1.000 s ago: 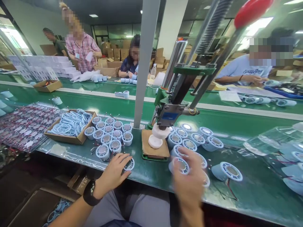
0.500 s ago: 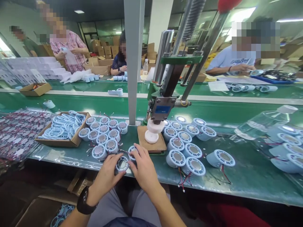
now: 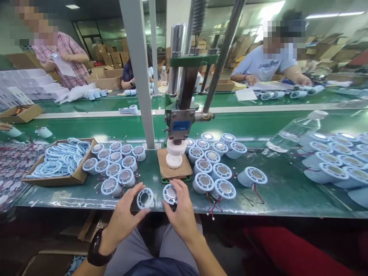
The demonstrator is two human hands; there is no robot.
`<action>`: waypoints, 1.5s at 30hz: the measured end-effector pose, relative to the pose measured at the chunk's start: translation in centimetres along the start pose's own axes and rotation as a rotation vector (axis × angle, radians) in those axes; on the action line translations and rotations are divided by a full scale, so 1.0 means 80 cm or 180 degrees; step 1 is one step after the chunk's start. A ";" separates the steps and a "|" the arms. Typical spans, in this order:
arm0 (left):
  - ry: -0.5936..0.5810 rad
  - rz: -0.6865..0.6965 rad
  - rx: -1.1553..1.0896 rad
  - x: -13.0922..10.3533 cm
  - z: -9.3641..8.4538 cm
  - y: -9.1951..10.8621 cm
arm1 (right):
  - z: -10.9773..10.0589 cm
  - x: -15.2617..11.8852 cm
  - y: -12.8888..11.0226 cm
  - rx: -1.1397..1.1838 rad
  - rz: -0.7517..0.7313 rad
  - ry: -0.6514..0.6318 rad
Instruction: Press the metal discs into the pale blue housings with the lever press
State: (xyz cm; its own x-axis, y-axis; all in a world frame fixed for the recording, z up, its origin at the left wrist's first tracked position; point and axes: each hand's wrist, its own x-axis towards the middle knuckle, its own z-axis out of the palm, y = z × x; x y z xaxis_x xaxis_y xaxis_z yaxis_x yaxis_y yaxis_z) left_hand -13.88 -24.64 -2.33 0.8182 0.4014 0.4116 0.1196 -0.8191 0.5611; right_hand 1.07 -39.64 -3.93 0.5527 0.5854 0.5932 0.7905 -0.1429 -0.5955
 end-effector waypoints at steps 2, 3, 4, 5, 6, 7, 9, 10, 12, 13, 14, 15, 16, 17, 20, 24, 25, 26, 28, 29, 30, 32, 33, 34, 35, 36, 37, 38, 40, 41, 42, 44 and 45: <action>-0.0179 0.0105 0.0089 0.010 0.003 0.002 | 0.006 -0.001 0.000 0.0084 -0.0014 -0.0081; -0.0365 0.0189 0.0143 0.016 0.004 0.002 | 0.006 -0.001 0.001 0.0101 -0.0011 -0.0102; -0.0596 0.0295 0.0189 0.022 0.006 0.002 | 0.005 -0.001 0.003 0.0106 0.0003 -0.0099; -0.0829 0.0395 0.0229 0.027 0.007 0.001 | 0.003 -0.001 0.005 0.0103 0.0019 -0.0079; -0.1006 0.0449 0.0269 0.031 0.008 0.001 | 0.000 -0.002 0.007 0.0103 0.0033 -0.0066; -0.1074 0.0420 0.0323 0.034 0.010 0.000 | -0.003 -0.002 0.010 0.0113 0.0050 -0.0069; -0.0868 0.0100 0.0490 0.036 0.016 0.001 | -0.009 -0.005 0.014 0.0156 0.0108 -0.0102; -0.0698 -0.0105 0.0569 0.036 0.018 0.001 | -0.011 -0.006 0.016 0.0187 0.0148 -0.0120; -0.0522 -0.0289 0.0596 0.035 0.024 0.001 | -0.013 -0.008 0.018 0.0251 0.0248 -0.0153; -0.0543 -0.0246 0.0543 0.035 0.026 0.001 | -0.014 -0.009 0.019 0.0279 0.0301 -0.0162; -0.0590 -0.0156 0.0476 0.035 0.027 0.000 | -0.015 -0.010 0.020 0.0302 0.0349 -0.0169; -0.0620 -0.0074 0.0423 0.035 0.028 -0.001 | -0.016 -0.011 0.021 0.0319 0.0386 -0.0173; -0.0608 -0.0039 0.0404 0.035 0.030 -0.002 | -0.016 -0.013 0.022 0.0323 0.0411 -0.0168; -0.0563 -0.0053 0.0416 0.035 0.031 -0.003 | -0.017 -0.014 0.022 0.0312 0.0421 -0.0153; -0.0382 -0.0220 0.0393 0.038 0.032 -0.002 | -0.015 -0.017 0.021 0.0235 0.0424 -0.0056; -0.0105 -0.0537 -0.0215 0.042 0.018 0.017 | 0.005 -0.013 0.011 0.0366 0.0480 -0.0087; -0.0139 -0.0496 -0.0323 0.043 0.012 0.024 | 0.013 -0.011 0.007 0.0449 0.0463 -0.0114; -0.0228 -0.0380 -0.0360 0.044 0.007 0.031 | 0.021 -0.009 0.004 0.0529 0.0430 -0.0126; -0.0394 -0.0114 -0.0248 0.045 0.001 0.043 | 0.036 -0.006 -0.001 0.0630 0.0353 -0.0103; -0.0423 -0.0048 -0.0163 0.045 0.001 0.047 | 0.043 -0.005 -0.003 0.0636 0.0337 -0.0078; -0.0422 -0.0043 -0.0095 0.046 0.001 0.049 | 0.048 -0.005 -0.005 0.0616 0.0337 -0.0042; -0.0371 -0.0141 -0.0052 0.046 0.006 0.050 | 0.054 -0.005 -0.008 0.0528 0.0350 0.0074; -0.0335 -0.0207 -0.0073 0.046 0.008 0.050 | 0.055 -0.006 -0.009 0.0482 0.0344 0.0138; -0.0297 -0.0270 -0.0117 0.045 0.011 0.049 | 0.056 -0.006 -0.011 0.0441 0.0332 0.0195; -0.0250 -0.0329 -0.0176 0.045 0.014 0.048 | 0.055 -0.007 -0.012 0.0407 0.0317 0.0235; -0.0190 -0.0391 -0.0247 0.044 0.016 0.048 | 0.055 -0.007 -0.012 0.0378 0.0314 0.0257; -0.0131 -0.0461 -0.0325 0.043 0.018 0.048 | 0.055 -0.006 -0.013 0.0356 0.0321 0.0261; -0.0071 -0.0543 -0.0404 0.042 0.020 0.048 | 0.056 -0.006 -0.014 0.0337 0.0324 0.0241; 0.0024 -0.0713 -0.0543 0.038 0.027 0.048 | 0.057 -0.006 -0.013 0.0294 0.0258 0.0185; 0.0064 -0.0783 -0.0588 0.035 0.031 0.047 | 0.058 -0.006 -0.012 0.0265 0.0193 0.0139; 0.0088 -0.0830 -0.0617 0.032 0.036 0.047 | 0.057 -0.007 -0.011 0.0224 0.0112 0.0073; 0.0101 -0.0839 -0.0668 0.026 0.046 0.046 | 0.051 -0.008 -0.009 0.0087 -0.0009 -0.0142; 0.0099 -0.0828 -0.0705 0.024 0.049 0.045 | 0.043 -0.006 -0.008 -0.0016 -0.0046 -0.0320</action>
State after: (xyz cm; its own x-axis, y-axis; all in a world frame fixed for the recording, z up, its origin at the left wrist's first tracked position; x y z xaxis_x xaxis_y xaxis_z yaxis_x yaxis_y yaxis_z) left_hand -9.65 -28.41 -2.34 0.7584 0.6003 0.2539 0.1943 -0.5800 0.7911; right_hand -0.60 -37.08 -5.68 0.5120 0.6645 0.5443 0.7997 -0.1376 -0.5844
